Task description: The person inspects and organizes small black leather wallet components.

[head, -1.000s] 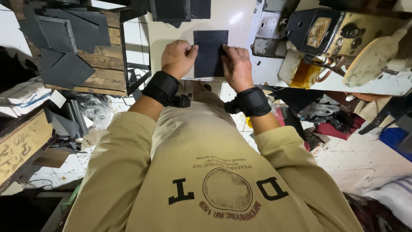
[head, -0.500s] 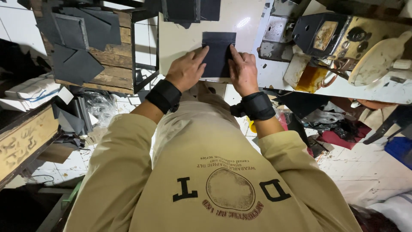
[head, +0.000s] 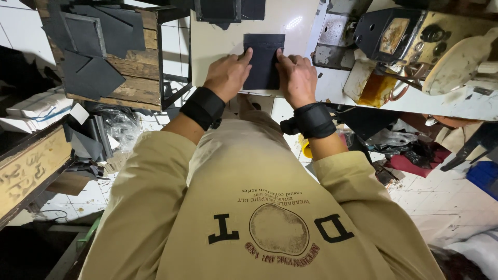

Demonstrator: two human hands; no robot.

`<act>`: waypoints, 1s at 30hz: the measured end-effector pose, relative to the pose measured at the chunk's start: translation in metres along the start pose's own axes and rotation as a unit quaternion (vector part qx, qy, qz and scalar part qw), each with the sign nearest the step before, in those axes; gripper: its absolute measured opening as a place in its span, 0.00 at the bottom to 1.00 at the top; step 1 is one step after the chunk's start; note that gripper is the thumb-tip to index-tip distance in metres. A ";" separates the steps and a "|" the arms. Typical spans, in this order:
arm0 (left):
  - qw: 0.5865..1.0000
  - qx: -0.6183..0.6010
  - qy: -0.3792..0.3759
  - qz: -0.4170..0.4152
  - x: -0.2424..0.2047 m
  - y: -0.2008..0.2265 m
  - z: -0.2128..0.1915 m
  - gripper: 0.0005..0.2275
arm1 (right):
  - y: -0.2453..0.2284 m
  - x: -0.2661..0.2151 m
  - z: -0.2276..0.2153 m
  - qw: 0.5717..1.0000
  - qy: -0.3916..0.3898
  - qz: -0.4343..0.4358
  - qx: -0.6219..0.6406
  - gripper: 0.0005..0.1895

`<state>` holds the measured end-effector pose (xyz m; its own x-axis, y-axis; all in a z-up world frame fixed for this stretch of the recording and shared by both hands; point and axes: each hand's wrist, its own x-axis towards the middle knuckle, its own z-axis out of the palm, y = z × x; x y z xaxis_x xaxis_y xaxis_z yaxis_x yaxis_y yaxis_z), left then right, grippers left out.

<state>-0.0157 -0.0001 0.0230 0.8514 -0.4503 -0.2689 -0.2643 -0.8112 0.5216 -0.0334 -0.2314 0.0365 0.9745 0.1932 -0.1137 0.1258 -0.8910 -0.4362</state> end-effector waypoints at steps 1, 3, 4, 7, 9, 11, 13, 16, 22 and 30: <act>1.000 0.001 0.001 0.000 0.004 -0.001 -0.001 0.19 | 0.001 0.002 0.001 1.000 0.001 0.000 0.000 0.17; 0.999 0.032 -0.025 0.012 0.009 -0.001 -0.001 0.19 | 0.002 0.004 0.002 1.000 0.006 -0.001 -0.015 0.15; 0.999 0.031 -0.026 0.012 0.010 -0.002 0.004 0.19 | 0.004 0.002 0.004 1.000 0.004 0.000 -0.015 0.15; 0.997 0.068 -0.030 0.024 0.013 -0.001 0.012 0.24 | 0.008 -0.002 0.007 1.000 0.019 -0.017 -0.017 0.20; 0.995 0.073 -0.067 0.001 0.012 0.004 0.010 0.30 | 0.006 -0.006 0.004 0.999 0.004 -0.021 -0.027 0.30; 0.996 0.066 -0.058 0.005 0.010 0.003 0.015 0.33 | 0.006 -0.009 0.002 0.999 -0.004 -0.026 -0.039 0.33; 0.997 0.060 -0.050 0.008 0.008 0.001 0.018 0.36 | 0.006 -0.010 0.004 0.998 -0.011 -0.031 -0.050 0.36; 0.997 0.046 -0.057 0.007 0.007 -0.001 0.022 0.36 | 0.000 -0.010 0.006 0.996 -0.019 -0.019 -0.086 0.42; 0.994 0.061 -0.087 -0.001 0.004 0.009 0.008 0.41 | -0.021 -0.007 0.021 0.996 0.003 0.001 -0.086 0.65; 0.991 0.074 -0.109 -0.026 0.002 0.015 -0.002 0.43 | -0.004 -0.015 0.002 0.995 0.013 0.037 -0.096 0.68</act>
<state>-0.0175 -0.0128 0.0319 0.7516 -0.4638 -0.4690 -0.3009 -0.8739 0.3819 -0.0488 -0.2297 0.0379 0.9867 0.1151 -0.1146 0.0836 -0.9647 -0.2496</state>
